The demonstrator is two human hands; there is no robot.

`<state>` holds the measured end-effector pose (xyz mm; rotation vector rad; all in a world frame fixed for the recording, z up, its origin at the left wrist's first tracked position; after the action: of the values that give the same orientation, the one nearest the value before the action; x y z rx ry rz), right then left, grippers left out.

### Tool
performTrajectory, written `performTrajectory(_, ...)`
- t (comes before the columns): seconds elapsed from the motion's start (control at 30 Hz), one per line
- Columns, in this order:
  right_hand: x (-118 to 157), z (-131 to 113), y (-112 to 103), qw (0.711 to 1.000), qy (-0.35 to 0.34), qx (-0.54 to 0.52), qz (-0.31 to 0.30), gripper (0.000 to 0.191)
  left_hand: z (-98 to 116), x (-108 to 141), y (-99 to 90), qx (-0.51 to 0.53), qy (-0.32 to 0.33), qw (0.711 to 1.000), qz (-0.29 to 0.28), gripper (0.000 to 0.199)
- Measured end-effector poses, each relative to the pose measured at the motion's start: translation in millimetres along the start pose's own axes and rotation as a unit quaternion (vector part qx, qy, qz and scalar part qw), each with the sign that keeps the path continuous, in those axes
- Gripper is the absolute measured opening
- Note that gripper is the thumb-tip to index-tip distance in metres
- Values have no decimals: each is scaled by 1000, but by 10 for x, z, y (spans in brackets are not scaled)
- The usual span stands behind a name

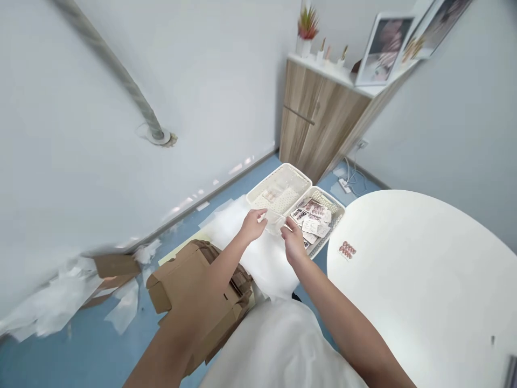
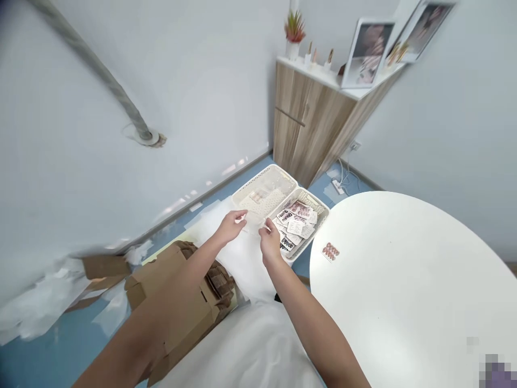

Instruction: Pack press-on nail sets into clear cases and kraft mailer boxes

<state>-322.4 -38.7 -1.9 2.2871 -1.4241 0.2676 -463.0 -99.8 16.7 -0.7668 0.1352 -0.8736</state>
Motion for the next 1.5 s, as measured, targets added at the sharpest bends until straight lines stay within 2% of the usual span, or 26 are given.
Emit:
performTrajectory(0.13,619,-115,-168,1000,-11,-12,6,51,76,518,23,88,38,995,-34,41)
performTrajectory(0.3,1177,-50,-545,998,-24,-24,44,48,199,975,203,127,87,985,-77,36)
performTrajectory(0.43,1486,-79,-924,995,-55,-35,80,44,377,1275,458,136,114,976,-127,41)
performTrajectory(0.63,1834,-186,-1587,980,-102,-61,157,37,773,1709,944,189,142,939,-250,45)
performTrajectory(0.7,1949,-202,-1831,975,-105,-92,172,39,907,1837,1121,213,132,927,-279,50)
performTrajectory(0.8,2139,-226,-2200,968,-103,-139,182,43,1051,2008,1421,244,63,916,-311,61)
performTrajectory(0.87,2268,-247,-2443,965,-98,-155,190,43,1142,2137,1659,255,10,897,-361,60)
performTrajectory(0.93,2385,-272,-2680,961,-95,-160,203,41,1263,2267,1899,260,-12,870,-419,52)
performTrajectory(1.0,2479,-298,-2907,959,-94,-158,217,39,1406,2362,2110,259,-1,855,-449,43)
performTrajectory(1.13,2566,-373,-3306,963,-98,-142,207,40,1691,2445,2444,230,50,861,-452,35)
performTrajectory(1.27,2558,-513,-3641,981,-85,-34,174,39,1979,2465,2645,186,121,866,-448,36)
performTrajectory(1.4,2489,-670,-3836,987,-78,64,123,38,2256,2517,2795,112,220,854,-458,31)
performTrajectory(1.5,2430,-701,-3912,989,-78,76,104,32,2375,2540,2913,97,234,857,-449,34)
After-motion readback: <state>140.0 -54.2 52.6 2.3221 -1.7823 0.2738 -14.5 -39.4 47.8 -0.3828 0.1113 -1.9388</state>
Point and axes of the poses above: each hand's wrist, its own x-axis away from the middle knuckle, its own y-axis out of the palm, z = x × y, the point moved 5 cm from there along -x, towards the middle knuckle, and after that the axes turned 10 degrees about -x, right-handed, at the moved point
